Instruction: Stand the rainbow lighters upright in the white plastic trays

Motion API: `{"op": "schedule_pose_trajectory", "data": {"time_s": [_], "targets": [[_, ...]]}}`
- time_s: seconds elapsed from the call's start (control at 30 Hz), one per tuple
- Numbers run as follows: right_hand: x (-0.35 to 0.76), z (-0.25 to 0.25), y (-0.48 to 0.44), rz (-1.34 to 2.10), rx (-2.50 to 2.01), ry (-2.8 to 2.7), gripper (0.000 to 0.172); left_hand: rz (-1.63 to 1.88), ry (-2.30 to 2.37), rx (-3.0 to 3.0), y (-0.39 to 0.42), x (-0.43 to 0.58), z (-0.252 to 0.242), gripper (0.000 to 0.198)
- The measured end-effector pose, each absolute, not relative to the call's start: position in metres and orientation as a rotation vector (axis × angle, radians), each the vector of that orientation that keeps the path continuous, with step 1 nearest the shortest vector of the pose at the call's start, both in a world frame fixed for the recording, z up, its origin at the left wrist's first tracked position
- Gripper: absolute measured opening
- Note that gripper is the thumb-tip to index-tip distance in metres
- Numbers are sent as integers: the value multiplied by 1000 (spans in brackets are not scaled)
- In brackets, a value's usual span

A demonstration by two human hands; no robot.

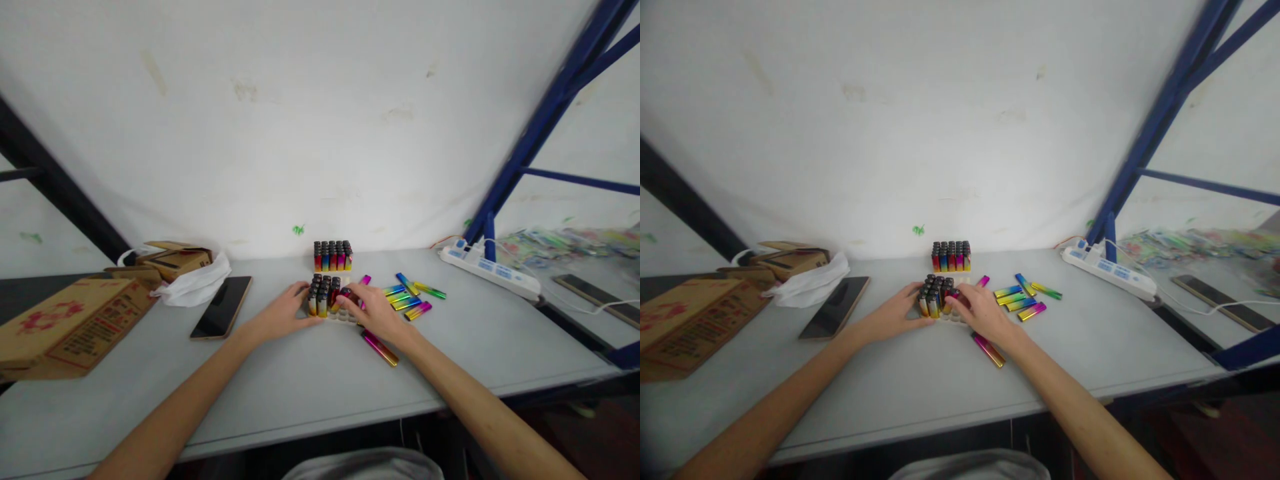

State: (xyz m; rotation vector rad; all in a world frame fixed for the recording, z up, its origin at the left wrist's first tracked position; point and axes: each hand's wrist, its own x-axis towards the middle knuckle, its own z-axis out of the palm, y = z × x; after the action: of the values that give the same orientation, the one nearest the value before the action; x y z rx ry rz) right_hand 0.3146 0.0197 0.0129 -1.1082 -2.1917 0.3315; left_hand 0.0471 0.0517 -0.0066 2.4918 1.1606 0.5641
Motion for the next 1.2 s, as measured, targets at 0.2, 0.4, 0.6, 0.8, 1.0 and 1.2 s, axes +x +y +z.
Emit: {"op": "schedule_pose_trajectory", "data": {"time_s": [0.2,0.4,0.6,0.8,1.0,1.2], "targets": [[311,11,21,210,-1209,-2370,25,578,1157,2476,51,48,-5,72],[308,21,22,52,-1339,-2542,30,621,1154,2464,51,48,-6,71],[297,24,20,-54,-1490,-2517,45,588,1161,2482,50,48,-4,70],[341,30,31,7,-1409,-2194,53,577,1179,2469,49,49,-1,70],[427,12,74,-55,-1616,-1910,24,528,1199,2515,52,46,-7,72],[448,-10,91,38,-2029,-1905,33,519,1194,2534,53,45,-9,72]]}}
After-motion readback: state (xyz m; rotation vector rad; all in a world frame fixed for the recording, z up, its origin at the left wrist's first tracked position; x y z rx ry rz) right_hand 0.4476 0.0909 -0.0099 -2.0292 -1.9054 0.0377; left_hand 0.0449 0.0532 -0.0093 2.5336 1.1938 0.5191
